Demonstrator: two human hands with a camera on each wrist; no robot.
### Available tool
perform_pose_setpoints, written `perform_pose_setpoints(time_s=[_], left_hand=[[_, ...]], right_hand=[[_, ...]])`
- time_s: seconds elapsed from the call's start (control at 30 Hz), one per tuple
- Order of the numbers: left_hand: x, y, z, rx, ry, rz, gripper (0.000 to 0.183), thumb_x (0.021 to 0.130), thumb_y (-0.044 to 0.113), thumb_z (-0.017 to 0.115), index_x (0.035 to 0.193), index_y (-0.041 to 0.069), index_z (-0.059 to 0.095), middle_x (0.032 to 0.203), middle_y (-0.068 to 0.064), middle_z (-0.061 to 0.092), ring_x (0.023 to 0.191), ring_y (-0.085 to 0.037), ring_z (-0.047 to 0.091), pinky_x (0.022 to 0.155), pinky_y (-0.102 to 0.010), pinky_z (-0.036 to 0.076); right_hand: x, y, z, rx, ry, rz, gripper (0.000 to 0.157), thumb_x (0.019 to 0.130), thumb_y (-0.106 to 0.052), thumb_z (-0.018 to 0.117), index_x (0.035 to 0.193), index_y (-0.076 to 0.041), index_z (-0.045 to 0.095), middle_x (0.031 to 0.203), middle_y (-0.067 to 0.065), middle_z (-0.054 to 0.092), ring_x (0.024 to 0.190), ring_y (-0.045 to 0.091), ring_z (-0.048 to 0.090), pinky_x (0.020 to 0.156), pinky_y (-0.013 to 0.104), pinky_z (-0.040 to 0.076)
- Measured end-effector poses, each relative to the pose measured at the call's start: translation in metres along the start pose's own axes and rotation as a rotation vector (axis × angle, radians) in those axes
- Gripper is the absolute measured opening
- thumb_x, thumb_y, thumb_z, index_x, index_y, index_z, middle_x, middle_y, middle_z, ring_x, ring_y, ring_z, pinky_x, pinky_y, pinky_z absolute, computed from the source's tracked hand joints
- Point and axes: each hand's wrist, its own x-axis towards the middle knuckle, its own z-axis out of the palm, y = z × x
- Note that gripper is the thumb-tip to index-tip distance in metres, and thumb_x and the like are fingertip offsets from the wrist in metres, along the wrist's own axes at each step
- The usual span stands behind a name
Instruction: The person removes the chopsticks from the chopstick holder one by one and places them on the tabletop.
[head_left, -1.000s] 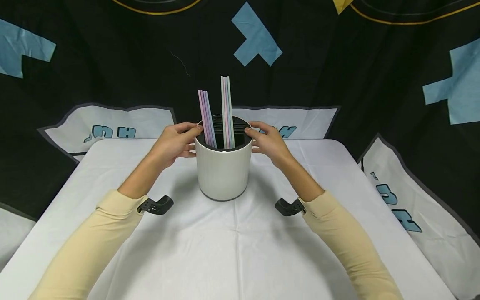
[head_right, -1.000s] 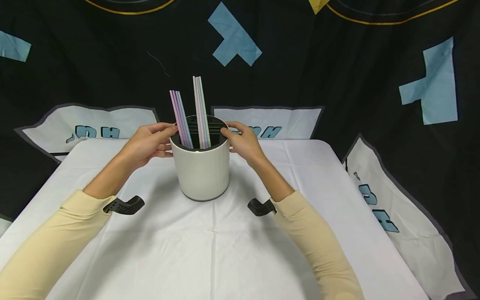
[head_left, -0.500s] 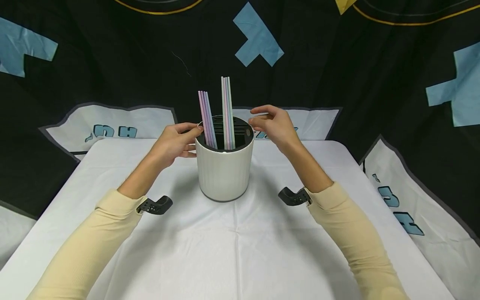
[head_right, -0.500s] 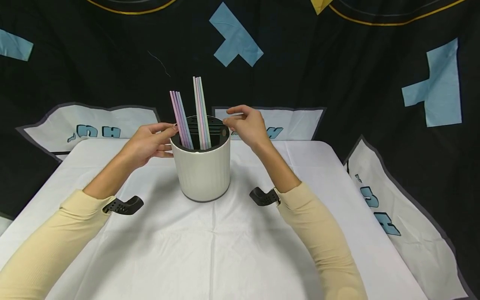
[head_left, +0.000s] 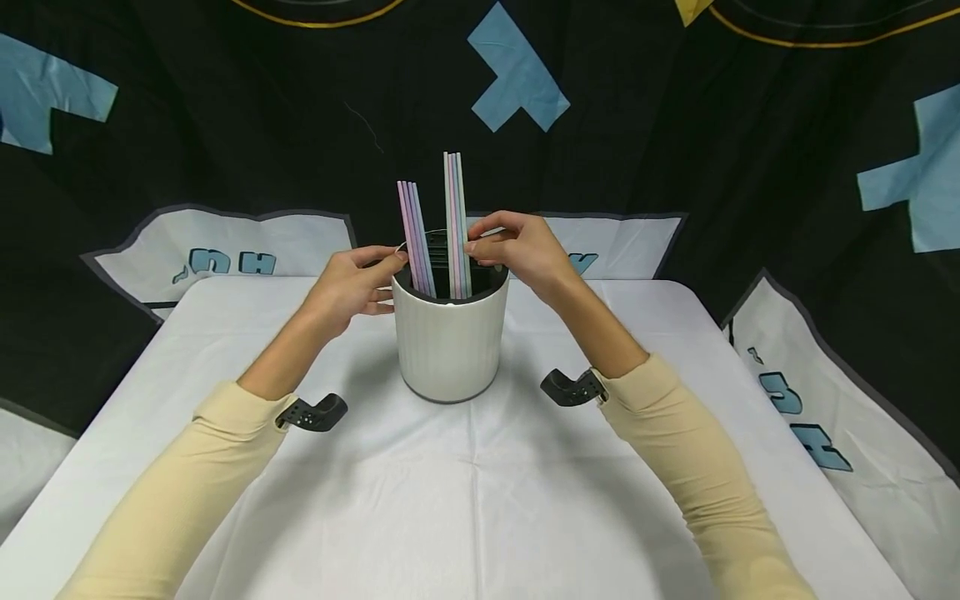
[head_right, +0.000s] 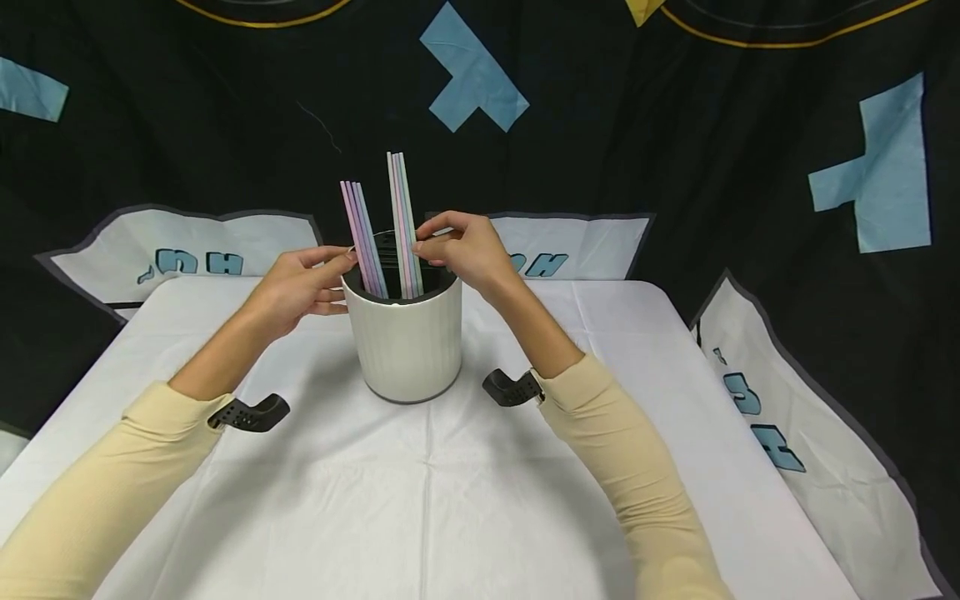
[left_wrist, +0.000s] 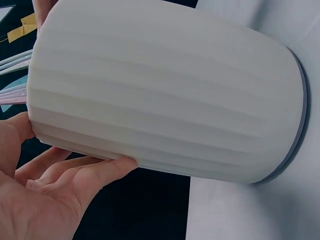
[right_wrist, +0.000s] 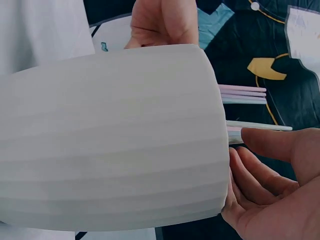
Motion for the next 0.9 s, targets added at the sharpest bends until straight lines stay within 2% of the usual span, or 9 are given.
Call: perform_pose_setpoints(time_s=[0.23, 0.5, 0.67, 0.9], left_hand=[[0.0003, -0.0006, 0.0033, -0.002, 0.014, 0.005, 0.064, 0.102, 0.042, 0.059, 0.156, 0.012, 0.040, 0.156, -0.014, 0.046, 0.133, -0.037, 0.057, 0.103, -0.047, 0.054], [0.0022, -0.0036, 0.0062, -0.098, 0.006, 0.004, 0.063, 0.103, 0.037, 0.060, 0.156, 0.010, 0.040, 0.156, -0.015, 0.046, 0.140, -0.035, 0.050, 0.109, -0.048, 0.049], [0.0044, -0.0050, 0.0063, -0.111, 0.003, 0.004, 0.062, 0.103, 0.037, 0.060, 0.154, 0.007, 0.042, 0.155, -0.016, 0.048, 0.140, -0.035, 0.049, 0.110, -0.048, 0.048], [0.0041, -0.0045, 0.0039, -0.079, -0.008, 0.012, 0.061, 0.104, 0.036, 0.059, 0.154, 0.006, 0.041, 0.156, -0.015, 0.046, 0.140, -0.036, 0.050, 0.109, -0.048, 0.049]], right_hand=[[-0.0001, 0.0049, -0.0002, -0.013, -0.002, 0.000, 0.021, 0.092, -0.013, 0.076, 0.111, -0.008, 0.070, 0.109, 0.009, 0.075, 0.108, 0.019, 0.066, 0.105, 0.037, 0.049], [0.0013, 0.0087, 0.0017, -0.023, 0.020, -0.009, 0.020, 0.090, -0.013, 0.078, 0.108, -0.008, 0.071, 0.103, 0.007, 0.076, 0.107, 0.018, 0.065, 0.100, 0.035, 0.050], [0.0015, 0.0085, 0.0021, -0.034, 0.032, -0.009, 0.018, 0.089, -0.013, 0.078, 0.105, -0.008, 0.071, 0.099, 0.006, 0.077, 0.106, 0.019, 0.064, 0.097, 0.036, 0.050], [0.0004, 0.0069, 0.0040, -0.036, 0.050, -0.009, 0.017, 0.089, -0.013, 0.078, 0.104, -0.007, 0.071, 0.100, 0.008, 0.076, 0.102, 0.018, 0.065, 0.092, 0.033, 0.051]])
